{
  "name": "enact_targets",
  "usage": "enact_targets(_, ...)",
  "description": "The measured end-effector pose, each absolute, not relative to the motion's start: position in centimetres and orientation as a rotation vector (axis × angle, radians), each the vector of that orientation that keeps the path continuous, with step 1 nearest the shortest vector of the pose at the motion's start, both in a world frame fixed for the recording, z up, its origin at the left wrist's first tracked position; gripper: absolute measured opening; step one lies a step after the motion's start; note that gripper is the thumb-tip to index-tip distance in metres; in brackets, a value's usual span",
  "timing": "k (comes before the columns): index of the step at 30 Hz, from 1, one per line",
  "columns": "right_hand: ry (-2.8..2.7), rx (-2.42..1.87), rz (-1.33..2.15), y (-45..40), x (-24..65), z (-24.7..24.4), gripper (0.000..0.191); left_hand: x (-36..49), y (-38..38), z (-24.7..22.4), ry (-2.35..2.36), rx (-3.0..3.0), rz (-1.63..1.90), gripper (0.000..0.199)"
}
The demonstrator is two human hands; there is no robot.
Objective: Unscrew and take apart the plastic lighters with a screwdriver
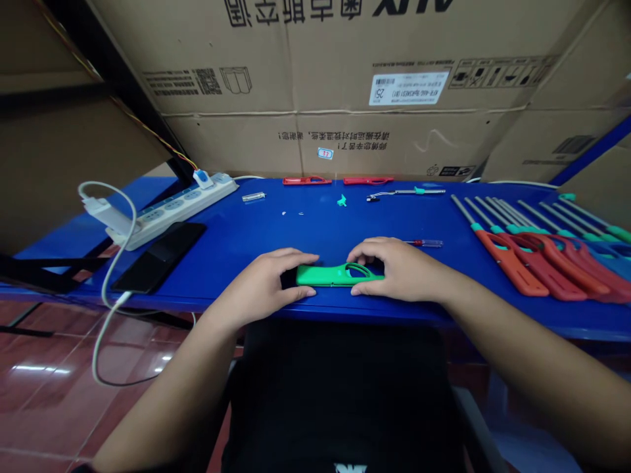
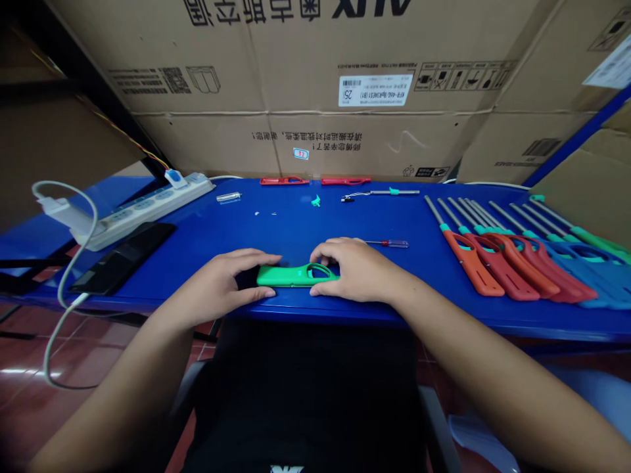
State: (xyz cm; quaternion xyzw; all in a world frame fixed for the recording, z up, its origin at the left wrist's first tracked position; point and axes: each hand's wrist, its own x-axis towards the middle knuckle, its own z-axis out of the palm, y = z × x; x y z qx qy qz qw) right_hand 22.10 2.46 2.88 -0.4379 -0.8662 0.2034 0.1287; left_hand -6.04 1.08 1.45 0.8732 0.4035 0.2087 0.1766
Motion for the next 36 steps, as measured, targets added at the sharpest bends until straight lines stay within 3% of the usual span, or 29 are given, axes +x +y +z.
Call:
enact_targets(5,-2.503,-1.240,0.597,2.4,22.0,3.2,0.053,-5.7,0.8,1.8,1.113,2.500,0.632,0.048)
enact_targets(12,-2.569,-1.219,0.621,2.3,21.8,3.3,0.039,-5.0,1.0,1.9,1.076,2.523,0.591,0.030)
enact_targets(27,-2.615,-1.330,0.523,1.6,20.6,3.6,0.033,-4.2,1.4,1.7,1.072,2.413,0.596,0.021)
enact_targets(33,-2.535,-1.297,0.497,1.1,24.0,3.2,0.054,-4.4,0.5,0.8,1.118,2.505,0.556,0.033)
enact_targets(36,-2.480,-1.302,0.478,0.2,25.9,3.0,0.030,-4.6,0.6,0.7,1.060,2.537,0.528,0.035)
